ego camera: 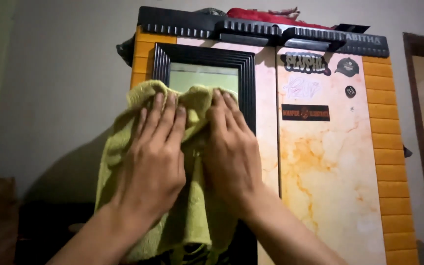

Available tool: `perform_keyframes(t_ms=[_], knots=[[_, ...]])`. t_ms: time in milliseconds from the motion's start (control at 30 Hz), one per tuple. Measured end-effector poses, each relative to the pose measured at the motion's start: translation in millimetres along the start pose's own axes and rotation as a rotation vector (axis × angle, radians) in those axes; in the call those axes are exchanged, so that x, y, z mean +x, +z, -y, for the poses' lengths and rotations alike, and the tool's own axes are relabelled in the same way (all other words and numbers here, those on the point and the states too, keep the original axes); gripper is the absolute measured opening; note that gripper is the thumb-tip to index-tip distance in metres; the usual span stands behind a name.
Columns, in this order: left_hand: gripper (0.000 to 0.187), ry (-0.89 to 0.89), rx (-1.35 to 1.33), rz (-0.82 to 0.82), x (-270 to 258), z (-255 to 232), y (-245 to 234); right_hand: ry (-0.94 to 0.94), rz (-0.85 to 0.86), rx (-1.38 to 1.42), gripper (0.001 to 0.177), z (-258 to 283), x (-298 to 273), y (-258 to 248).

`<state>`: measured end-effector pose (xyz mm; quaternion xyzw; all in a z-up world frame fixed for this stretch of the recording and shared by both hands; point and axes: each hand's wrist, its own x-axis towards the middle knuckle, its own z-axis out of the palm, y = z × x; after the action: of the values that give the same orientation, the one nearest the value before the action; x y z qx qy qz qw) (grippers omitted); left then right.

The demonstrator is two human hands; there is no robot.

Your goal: Cleaning a small mirror on a plastic wardrobe using a microfiber cloth.

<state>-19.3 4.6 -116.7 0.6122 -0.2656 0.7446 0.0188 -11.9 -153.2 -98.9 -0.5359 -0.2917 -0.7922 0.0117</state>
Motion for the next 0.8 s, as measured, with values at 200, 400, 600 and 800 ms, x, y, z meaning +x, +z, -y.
perform_keyframes(t_ms=[200,400,600,800], knots=[[0.054,-0.017,0.081,0.020,-13,-6,-4,0.016,-0.041,-0.009,0.046,9,-3,-8],[0.061,-0.055,-0.023,-0.026,8,-4,-1,0.037,-0.031,0.045,0.045,-4,15,-1],[0.059,-0.090,0.021,-0.037,-24,-14,7,-0.042,0.019,-0.035,0.033,3,-13,-10],[0.055,-0.062,-0.033,-0.069,-19,-17,1,-0.009,0.019,-0.009,0.038,4,-7,-8]])
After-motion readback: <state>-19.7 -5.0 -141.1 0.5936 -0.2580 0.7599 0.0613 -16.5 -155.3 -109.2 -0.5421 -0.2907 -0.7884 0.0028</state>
